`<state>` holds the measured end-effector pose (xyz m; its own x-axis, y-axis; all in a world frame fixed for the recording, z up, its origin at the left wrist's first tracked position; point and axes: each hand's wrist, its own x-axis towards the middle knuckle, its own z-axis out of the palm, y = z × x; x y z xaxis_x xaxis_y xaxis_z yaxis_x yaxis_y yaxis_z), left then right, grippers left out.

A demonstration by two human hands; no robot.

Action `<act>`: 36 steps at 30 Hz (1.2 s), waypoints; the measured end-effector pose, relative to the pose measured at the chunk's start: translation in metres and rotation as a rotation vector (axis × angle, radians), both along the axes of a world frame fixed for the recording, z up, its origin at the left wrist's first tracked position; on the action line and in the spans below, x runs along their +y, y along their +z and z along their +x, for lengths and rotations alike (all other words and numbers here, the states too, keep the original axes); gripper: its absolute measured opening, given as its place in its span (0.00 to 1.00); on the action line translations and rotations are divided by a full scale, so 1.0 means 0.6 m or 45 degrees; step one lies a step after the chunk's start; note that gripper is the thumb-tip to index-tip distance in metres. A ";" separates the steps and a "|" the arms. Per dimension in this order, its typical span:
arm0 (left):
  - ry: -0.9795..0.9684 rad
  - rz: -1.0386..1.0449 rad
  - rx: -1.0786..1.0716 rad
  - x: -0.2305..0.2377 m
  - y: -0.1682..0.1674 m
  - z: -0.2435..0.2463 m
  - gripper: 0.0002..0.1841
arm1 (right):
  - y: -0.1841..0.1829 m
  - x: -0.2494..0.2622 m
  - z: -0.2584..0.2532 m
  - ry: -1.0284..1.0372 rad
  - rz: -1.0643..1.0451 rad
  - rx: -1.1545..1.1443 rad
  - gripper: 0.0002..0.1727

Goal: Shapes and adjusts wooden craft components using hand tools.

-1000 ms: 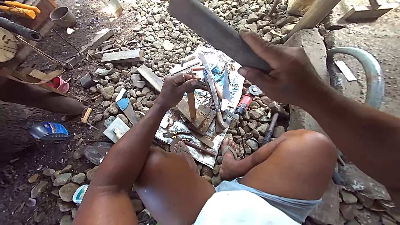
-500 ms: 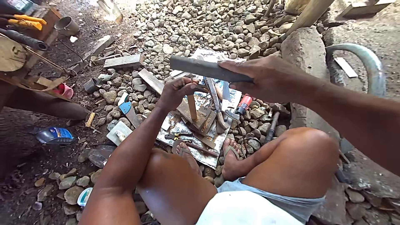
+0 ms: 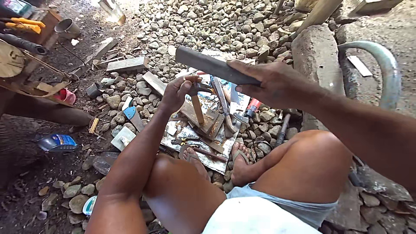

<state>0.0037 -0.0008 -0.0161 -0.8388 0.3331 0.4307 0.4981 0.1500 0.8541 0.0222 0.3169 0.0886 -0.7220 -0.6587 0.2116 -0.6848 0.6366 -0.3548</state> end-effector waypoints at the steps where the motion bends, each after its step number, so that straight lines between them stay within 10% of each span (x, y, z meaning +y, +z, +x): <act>1: -0.005 -0.006 0.019 0.000 0.000 -0.002 0.26 | 0.001 -0.001 0.000 0.008 0.015 0.004 0.34; 7: -0.054 0.062 -0.030 0.007 0.007 -0.004 0.07 | 0.003 0.003 -0.006 0.044 0.162 0.045 0.33; 18: -0.115 0.129 -0.156 0.009 0.004 -0.005 0.07 | 0.059 -0.005 0.009 -0.069 -0.390 0.198 0.36; 23: -0.114 0.123 -0.151 0.009 0.004 -0.001 0.06 | 0.004 0.010 -0.025 0.131 0.107 0.077 0.34; 28: -0.113 0.132 -0.175 0.009 0.001 -0.002 0.07 | 0.043 0.001 0.005 -0.053 -0.288 0.218 0.35; 33: -0.135 0.144 -0.149 0.013 0.002 -0.004 0.07 | 0.026 0.005 -0.019 0.174 0.120 0.099 0.33; 36: -0.140 0.143 -0.176 0.014 0.001 -0.003 0.07 | 0.050 -0.001 -0.007 0.052 -0.131 0.154 0.33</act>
